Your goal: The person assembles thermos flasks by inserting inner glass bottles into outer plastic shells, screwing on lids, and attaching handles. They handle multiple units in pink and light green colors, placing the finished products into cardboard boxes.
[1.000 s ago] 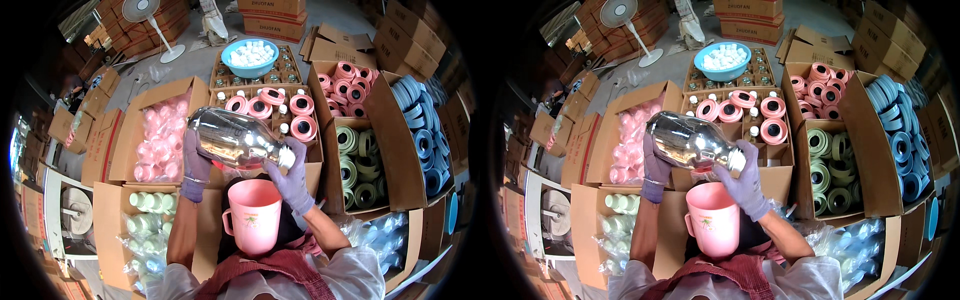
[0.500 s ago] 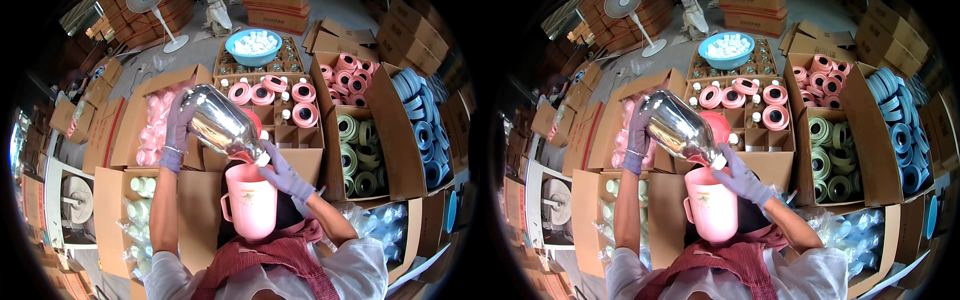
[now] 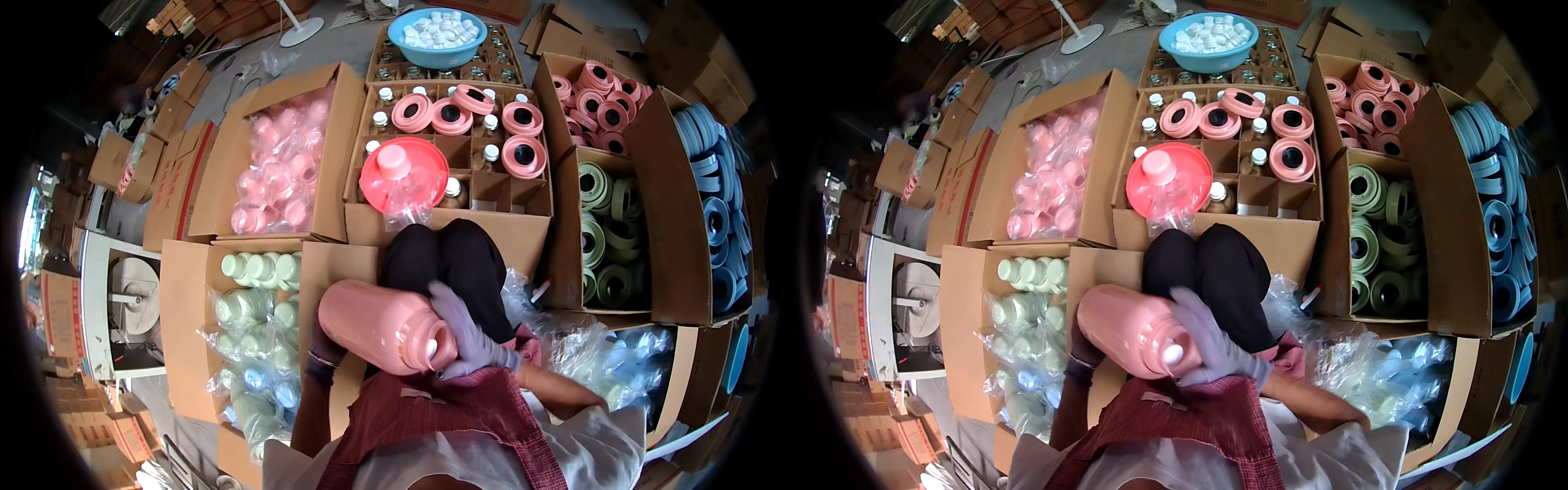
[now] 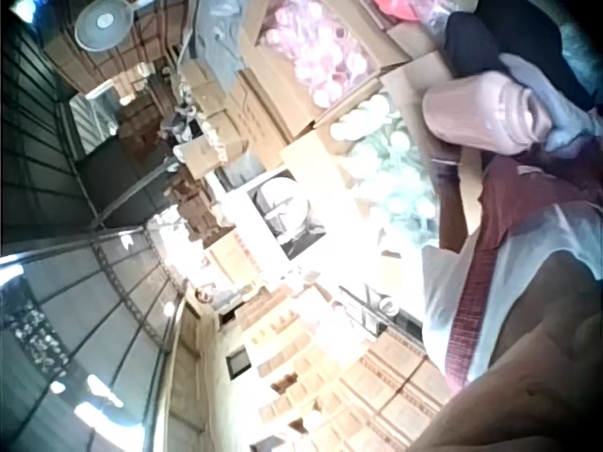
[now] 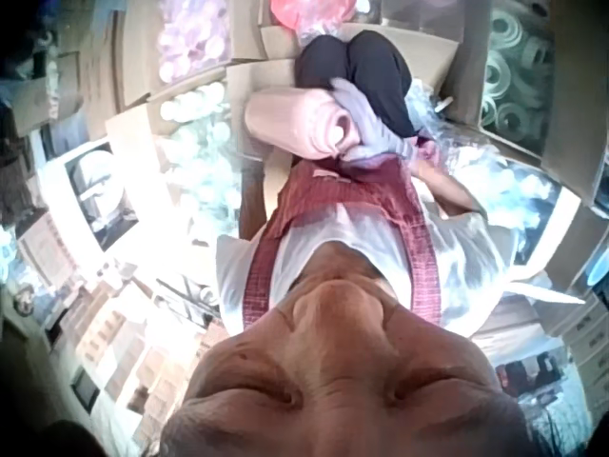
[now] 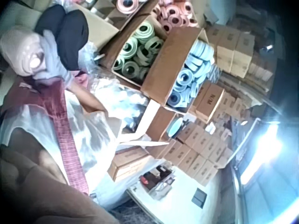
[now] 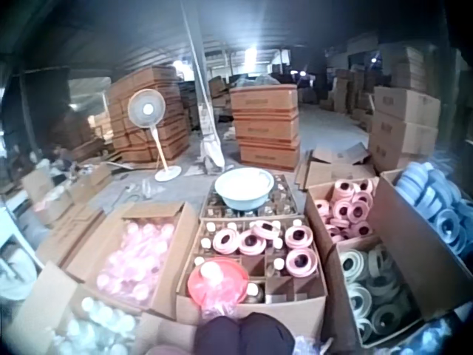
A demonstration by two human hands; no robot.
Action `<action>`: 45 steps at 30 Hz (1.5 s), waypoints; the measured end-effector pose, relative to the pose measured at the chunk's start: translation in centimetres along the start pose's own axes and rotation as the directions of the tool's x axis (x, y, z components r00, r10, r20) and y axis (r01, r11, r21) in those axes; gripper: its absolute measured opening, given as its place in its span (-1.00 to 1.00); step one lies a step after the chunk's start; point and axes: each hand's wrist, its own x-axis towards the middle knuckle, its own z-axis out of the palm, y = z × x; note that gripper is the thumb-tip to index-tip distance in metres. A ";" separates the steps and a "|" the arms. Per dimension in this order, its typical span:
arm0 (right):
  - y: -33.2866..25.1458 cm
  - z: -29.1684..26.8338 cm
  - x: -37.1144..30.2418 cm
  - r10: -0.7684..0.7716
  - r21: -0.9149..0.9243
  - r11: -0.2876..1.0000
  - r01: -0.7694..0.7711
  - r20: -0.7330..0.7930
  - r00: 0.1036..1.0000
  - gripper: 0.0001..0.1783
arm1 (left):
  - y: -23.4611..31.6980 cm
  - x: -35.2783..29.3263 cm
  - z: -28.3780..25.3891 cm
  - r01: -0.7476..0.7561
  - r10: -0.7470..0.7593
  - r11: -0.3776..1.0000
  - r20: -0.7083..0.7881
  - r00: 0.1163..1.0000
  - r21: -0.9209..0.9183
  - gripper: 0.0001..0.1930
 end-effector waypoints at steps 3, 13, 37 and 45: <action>-3.2 -2.4 10.1 -0.160 0.130 0.982 0.139 0.172 0.972 0.15 | 5.3 0.2 0.5 0.067 -0.062 0.997 0.133 0.989 -0.035 -0.32; -8.1 -7.5 17.4 0.002 -0.064 0.998 0.001 0.057 0.998 -0.08 | 9.9 9.6 4.8 -0.039 0.072 0.987 0.210 0.975 -0.155 -0.15; -5.0 -8.7 21.2 0.025 -0.104 0.994 -0.015 0.093 0.995 -0.15 | 5.0 16.2 8.7 -0.089 0.142 0.968 0.224 0.964 -0.233 -0.25; -4.7 -11.5 18.4 0.081 -0.022 0.996 -0.086 -0.187 0.979 0.16 | 4.4 17.5 8.4 -0.090 0.129 0.971 0.166 0.978 -0.222 -0.28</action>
